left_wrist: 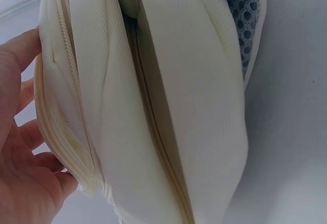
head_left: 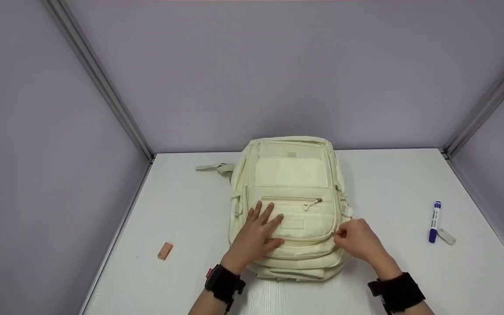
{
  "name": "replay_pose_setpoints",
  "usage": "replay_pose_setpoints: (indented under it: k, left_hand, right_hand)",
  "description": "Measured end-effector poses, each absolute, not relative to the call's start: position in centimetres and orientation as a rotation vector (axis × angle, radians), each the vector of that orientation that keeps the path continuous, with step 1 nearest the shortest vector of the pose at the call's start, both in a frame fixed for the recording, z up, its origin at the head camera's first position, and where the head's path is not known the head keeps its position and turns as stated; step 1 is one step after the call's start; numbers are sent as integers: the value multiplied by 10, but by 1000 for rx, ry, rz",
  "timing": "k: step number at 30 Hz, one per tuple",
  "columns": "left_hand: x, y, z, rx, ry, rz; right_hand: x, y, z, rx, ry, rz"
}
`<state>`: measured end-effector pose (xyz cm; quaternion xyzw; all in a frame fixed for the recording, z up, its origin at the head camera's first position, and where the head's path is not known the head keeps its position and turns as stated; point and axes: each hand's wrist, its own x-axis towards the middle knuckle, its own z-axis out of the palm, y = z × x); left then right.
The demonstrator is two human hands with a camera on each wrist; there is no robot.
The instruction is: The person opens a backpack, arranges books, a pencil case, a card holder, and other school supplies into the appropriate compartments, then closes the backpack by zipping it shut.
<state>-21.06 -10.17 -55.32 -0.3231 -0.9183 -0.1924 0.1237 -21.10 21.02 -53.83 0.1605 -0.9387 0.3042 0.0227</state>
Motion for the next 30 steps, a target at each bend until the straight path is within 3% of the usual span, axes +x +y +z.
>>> replay_pose_setpoints:
  k: [30]
  left_hand:
    - [-209,-101,-558,-937,-2588,-540]
  right_hand:
    - [-190,138,-528,656,-2942,1505]
